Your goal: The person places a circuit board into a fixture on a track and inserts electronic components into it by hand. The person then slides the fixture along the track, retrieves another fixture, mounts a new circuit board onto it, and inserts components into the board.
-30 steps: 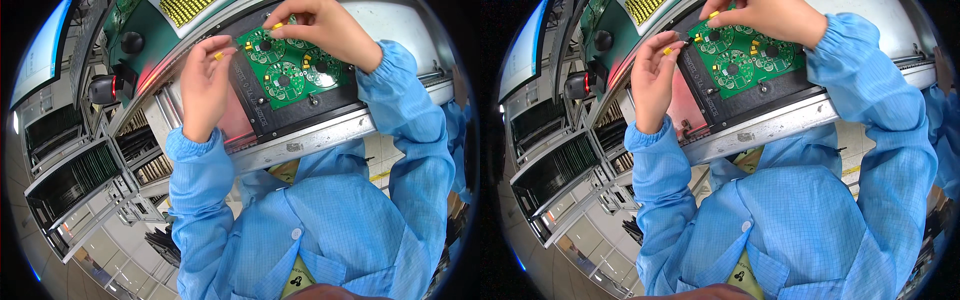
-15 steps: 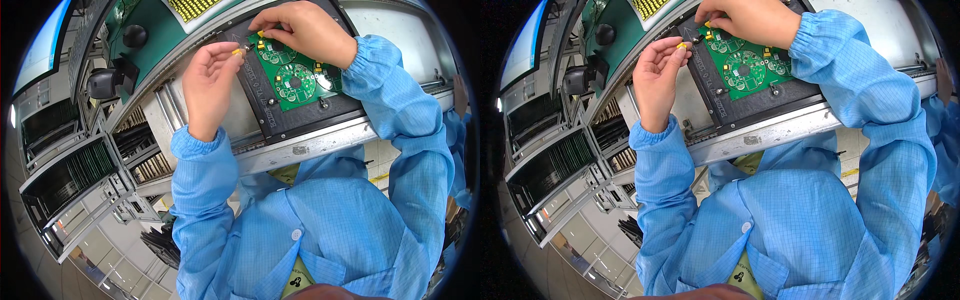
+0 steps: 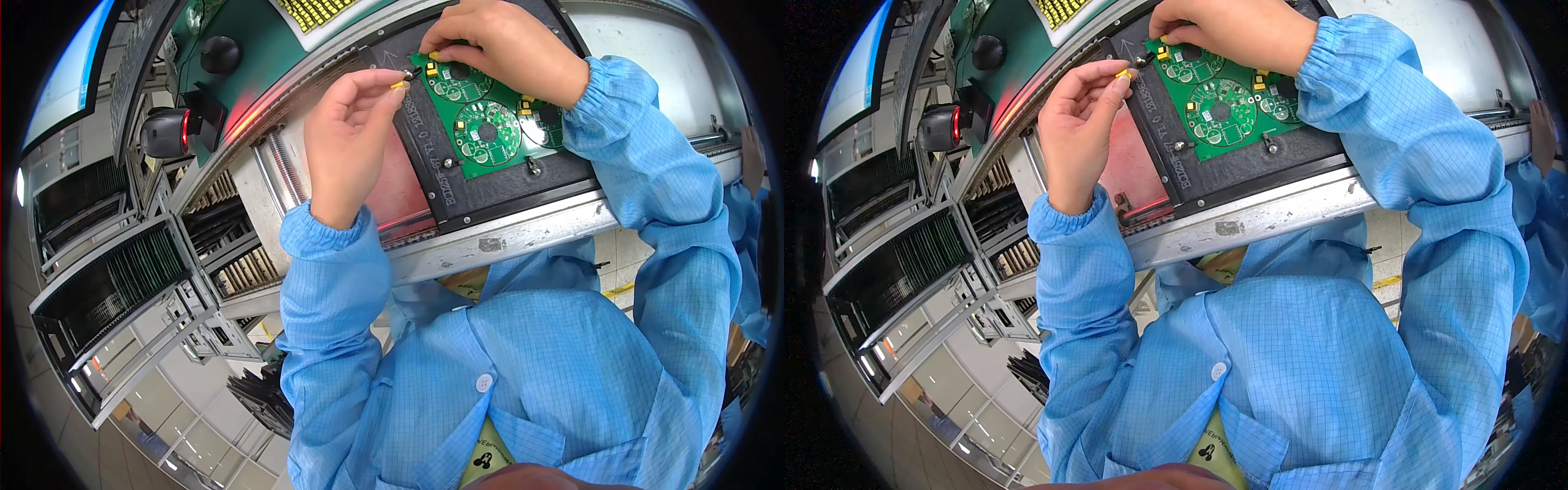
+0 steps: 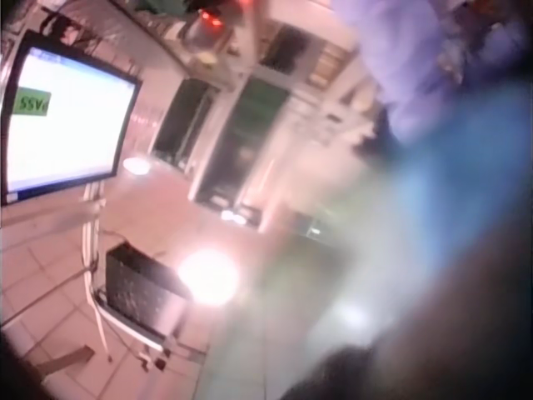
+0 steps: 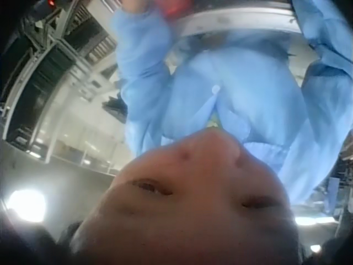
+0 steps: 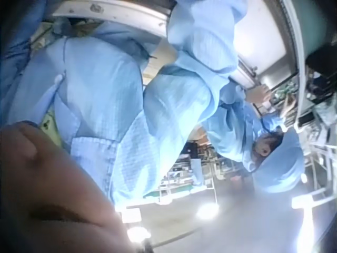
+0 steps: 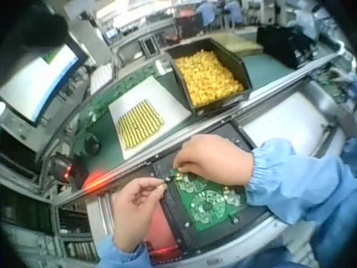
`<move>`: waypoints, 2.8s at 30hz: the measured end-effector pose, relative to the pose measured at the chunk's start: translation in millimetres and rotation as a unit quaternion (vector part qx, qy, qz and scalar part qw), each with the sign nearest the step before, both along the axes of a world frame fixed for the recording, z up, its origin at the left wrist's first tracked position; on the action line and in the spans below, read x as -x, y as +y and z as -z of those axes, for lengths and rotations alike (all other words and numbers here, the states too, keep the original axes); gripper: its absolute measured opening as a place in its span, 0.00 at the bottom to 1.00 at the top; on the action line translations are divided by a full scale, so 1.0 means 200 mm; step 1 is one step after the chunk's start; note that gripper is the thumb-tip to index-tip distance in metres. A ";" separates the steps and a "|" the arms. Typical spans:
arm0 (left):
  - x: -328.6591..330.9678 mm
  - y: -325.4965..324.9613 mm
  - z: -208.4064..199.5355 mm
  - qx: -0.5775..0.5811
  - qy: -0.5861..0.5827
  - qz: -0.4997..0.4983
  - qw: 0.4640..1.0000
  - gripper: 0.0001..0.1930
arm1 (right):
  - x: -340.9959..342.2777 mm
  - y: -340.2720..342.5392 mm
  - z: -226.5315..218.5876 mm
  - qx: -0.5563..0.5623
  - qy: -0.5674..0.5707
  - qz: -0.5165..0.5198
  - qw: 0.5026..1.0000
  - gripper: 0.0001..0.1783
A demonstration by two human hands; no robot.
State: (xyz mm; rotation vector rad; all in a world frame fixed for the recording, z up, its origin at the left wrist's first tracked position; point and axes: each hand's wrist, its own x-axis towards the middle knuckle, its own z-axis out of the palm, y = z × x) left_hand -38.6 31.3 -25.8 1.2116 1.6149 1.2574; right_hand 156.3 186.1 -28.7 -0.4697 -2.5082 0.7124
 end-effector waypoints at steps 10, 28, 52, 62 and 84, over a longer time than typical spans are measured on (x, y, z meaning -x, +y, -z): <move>-0.01 0.00 0.05 -0.113 0.339 0.067 0.932 0.18 | 0.00 0.01 0.00 -0.032 -0.012 -0.024 0.999 0.07; -0.08 0.01 0.07 -0.073 0.286 -0.011 0.955 0.08 | -0.04 0.03 0.00 -0.122 -0.008 -0.065 0.990 0.07; -0.18 -0.03 0.04 -0.086 0.252 0.120 0.956 0.06 | -0.25 0.13 -0.04 0.426 0.100 0.006 0.899 0.16; -0.25 -0.03 0.08 -0.090 0.289 0.101 0.948 0.07 | -0.33 0.05 -0.12 0.620 0.141 0.099 0.766 0.21; -0.30 -0.02 0.11 -0.156 0.394 0.093 0.901 0.09 | -0.32 -0.01 -0.08 0.337 0.098 0.003 0.936 0.09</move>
